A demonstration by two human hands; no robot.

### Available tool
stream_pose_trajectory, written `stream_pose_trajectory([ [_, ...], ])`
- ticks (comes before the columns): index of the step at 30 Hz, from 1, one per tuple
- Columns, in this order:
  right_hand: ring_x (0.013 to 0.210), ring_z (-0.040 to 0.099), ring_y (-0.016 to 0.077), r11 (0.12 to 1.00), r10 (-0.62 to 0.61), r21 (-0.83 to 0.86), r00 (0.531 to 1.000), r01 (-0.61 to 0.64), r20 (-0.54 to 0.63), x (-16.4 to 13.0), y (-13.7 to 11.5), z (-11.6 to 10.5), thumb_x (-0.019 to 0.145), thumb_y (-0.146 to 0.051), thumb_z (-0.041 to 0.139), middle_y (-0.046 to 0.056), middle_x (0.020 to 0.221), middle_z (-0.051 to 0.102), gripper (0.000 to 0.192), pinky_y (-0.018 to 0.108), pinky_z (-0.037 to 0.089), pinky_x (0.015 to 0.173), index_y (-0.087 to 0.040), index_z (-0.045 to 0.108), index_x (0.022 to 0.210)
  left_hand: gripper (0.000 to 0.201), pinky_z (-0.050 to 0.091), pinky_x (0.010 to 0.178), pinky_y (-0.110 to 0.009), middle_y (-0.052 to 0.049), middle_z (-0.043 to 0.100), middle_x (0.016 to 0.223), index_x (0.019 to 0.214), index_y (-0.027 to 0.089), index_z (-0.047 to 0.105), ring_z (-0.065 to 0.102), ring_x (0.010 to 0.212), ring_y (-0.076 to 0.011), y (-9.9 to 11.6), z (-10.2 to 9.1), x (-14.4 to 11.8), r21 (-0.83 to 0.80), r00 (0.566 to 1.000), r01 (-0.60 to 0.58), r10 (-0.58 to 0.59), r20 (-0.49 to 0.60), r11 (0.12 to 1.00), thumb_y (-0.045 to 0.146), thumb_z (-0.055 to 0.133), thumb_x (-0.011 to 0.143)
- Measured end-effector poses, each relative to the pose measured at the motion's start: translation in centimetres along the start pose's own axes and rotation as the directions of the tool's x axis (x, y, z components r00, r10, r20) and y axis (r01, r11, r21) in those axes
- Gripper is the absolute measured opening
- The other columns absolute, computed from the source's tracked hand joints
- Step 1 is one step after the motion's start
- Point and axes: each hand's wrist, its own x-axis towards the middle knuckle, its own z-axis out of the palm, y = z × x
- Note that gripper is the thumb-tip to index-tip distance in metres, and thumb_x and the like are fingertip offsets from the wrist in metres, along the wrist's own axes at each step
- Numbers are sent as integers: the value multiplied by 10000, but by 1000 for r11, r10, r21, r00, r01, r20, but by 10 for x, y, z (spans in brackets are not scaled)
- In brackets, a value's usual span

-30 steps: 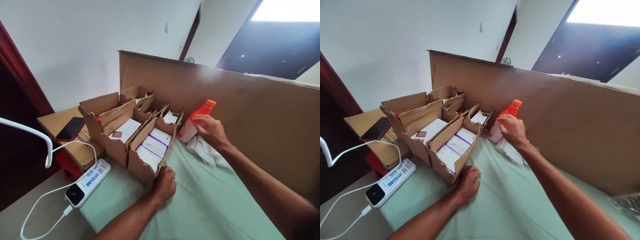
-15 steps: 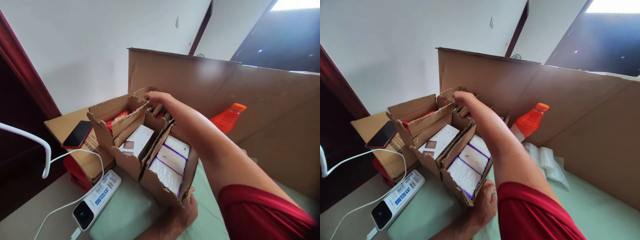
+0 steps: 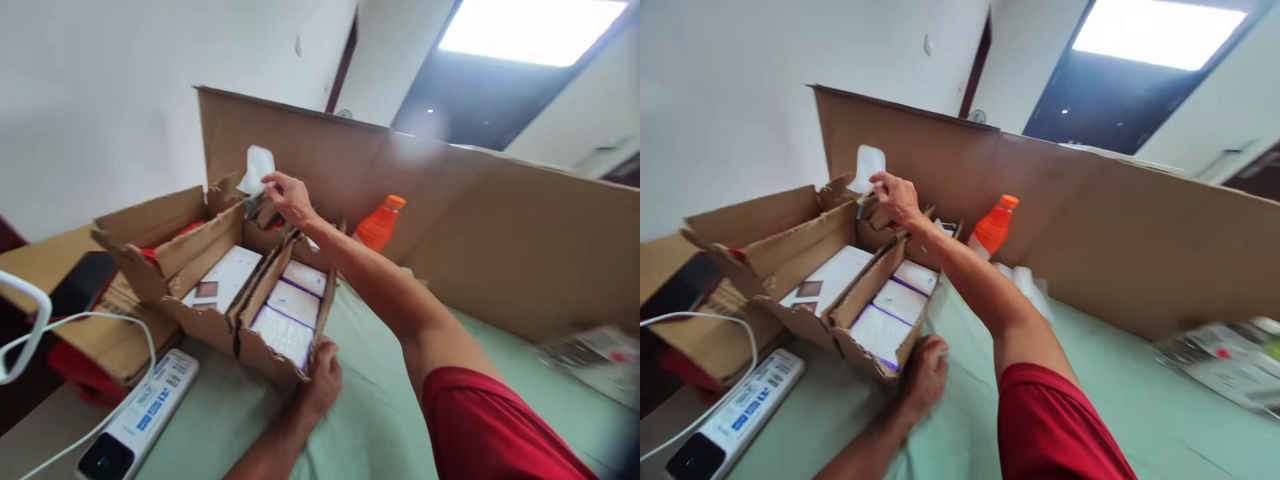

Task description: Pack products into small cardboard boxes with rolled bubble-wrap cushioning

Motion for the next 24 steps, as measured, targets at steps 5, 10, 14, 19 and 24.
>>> stream_pose_trajectory([
  [5,1019,637,194,980,167,162,912,-113,-374,-159,58,-61,974,-371,443,31,1141,698,351,301,487,929,-249,644,1235,321,534,940,-381,-83,676,995,946,191,639,641,996,-216,-3,3,-3,-26,1000,-30,30,-2,999,-5,471,756],
  [10,1010,654,204,884,452,70,810,-462,-374,-259,156,-75,965,-290,354,103,1166,687,426,335,518,875,-184,564,1320,306,540,925,-383,-78,699,997,933,188,670,655,987,-217,1,0,-5,18,998,-58,58,-13,998,23,477,763],
  [14,768,684,180,795,597,-110,801,-597,-29,-280,213,-56,860,-190,510,35,858,742,441,279,521,737,-192,628,1285,280,545,930,-388,-93,708,1027,941,185,688,663,1001,-225,3,-2,-5,52,998,-68,69,-8,996,69,483,790],
  [19,1031,668,279,736,643,-247,765,-630,-35,-289,237,-39,891,-212,494,131,1114,729,426,408,491,896,-206,654,1285,274,539,952,-389,-94,703,1051,968,186,690,658,1027,-226,3,-4,-5,67,998,-57,55,30,996,100,486,807],
  [24,1242,568,317,838,516,-261,852,-480,89,-271,244,-14,939,-334,430,147,1412,586,450,464,473,949,-250,614,1342,284,520,969,-377,-98,696,1070,975,181,686,643,1042,-216,6,-4,-5,92,999,-19,15,44,996,78,491,796],
])
